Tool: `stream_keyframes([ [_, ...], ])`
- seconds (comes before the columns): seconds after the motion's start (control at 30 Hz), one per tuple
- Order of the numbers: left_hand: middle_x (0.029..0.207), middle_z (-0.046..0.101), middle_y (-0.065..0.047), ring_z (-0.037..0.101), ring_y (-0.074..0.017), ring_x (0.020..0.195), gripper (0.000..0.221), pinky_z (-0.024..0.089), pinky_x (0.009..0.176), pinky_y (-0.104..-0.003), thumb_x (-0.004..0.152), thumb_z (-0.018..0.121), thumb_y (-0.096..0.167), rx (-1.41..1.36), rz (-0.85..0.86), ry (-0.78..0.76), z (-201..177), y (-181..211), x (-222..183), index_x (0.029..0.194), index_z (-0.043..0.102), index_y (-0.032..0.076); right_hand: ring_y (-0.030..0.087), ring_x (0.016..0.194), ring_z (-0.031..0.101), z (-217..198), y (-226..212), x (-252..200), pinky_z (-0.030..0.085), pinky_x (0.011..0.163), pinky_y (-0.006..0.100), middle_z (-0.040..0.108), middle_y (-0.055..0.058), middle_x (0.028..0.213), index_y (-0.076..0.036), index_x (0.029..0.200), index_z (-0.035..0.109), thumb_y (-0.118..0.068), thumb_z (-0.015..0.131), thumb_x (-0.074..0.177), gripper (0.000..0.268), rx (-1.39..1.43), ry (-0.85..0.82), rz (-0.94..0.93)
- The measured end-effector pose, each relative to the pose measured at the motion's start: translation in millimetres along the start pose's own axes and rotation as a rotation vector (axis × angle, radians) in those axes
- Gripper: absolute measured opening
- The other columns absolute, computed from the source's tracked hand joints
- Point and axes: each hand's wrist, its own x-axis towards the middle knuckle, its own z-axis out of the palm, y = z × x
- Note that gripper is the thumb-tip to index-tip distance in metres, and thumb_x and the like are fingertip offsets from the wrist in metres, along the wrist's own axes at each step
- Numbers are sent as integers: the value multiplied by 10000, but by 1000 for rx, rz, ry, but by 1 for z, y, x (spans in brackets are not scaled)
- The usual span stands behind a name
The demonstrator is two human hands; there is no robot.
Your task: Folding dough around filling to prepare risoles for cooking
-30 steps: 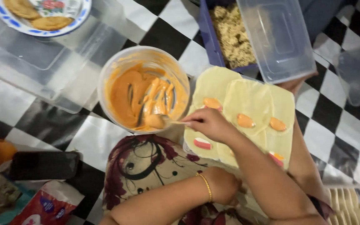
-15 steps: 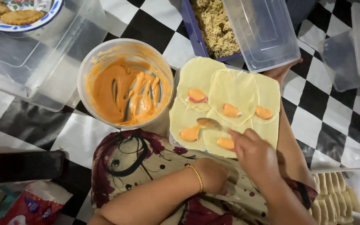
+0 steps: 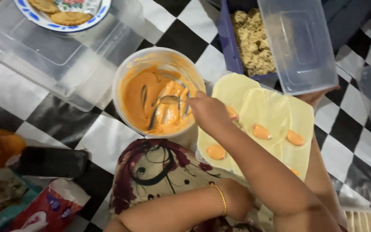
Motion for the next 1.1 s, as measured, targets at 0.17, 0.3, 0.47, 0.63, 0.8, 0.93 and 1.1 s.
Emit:
stream_keyframes([
  [0.17,1155,770,-80,712,-297,1003,396,563,817,-452,838,584,281,19,49,-36,-1,-4,-2,1124,776,86,376,745,712,90,18,61,588,663,490,616,94,901,-91,917,721,-83,577,908,144,-225,-104,-109],
  [0.3,1156,768,-83,710,-300,1022,431,563,830,-458,836,575,325,-15,21,-27,0,-4,-4,1139,768,87,403,821,744,88,-20,54,597,721,540,643,71,848,-76,1006,600,-63,439,979,164,-106,-320,30],
  [0.47,1158,765,-89,707,-305,1061,505,563,857,-471,833,556,414,-81,-5,-25,8,-1,-1,1168,752,90,399,961,740,113,-13,48,582,852,473,760,113,876,-169,956,804,-201,637,915,174,114,-557,23],
  [0.63,1159,762,-93,704,-309,1090,563,563,876,-480,831,543,480,-104,-28,-13,9,-8,8,1190,739,93,371,981,736,76,-19,42,573,891,456,779,118,889,-177,1034,814,-248,669,924,196,209,-553,80],
  [0.8,1160,759,-97,702,-313,1118,624,563,896,-490,829,530,546,-94,-36,-19,7,-18,5,1212,727,95,286,952,752,41,-5,17,558,934,422,781,90,784,-159,1093,795,-282,698,890,256,437,-535,214],
  [0.93,1161,756,-101,699,-317,1147,686,563,916,-499,826,517,613,-62,5,-70,0,-18,-5,1234,715,98,115,598,604,9,27,-27,504,505,244,708,94,699,-67,1110,788,-179,737,897,246,869,-461,408],
  [1.1,1205,729,-156,678,-365,1168,598,550,926,-535,875,559,489,-42,24,-194,-27,-5,-13,1274,696,65,93,598,563,-47,87,-133,468,460,180,664,114,687,4,1140,758,-104,720,908,258,1001,-219,621],
])
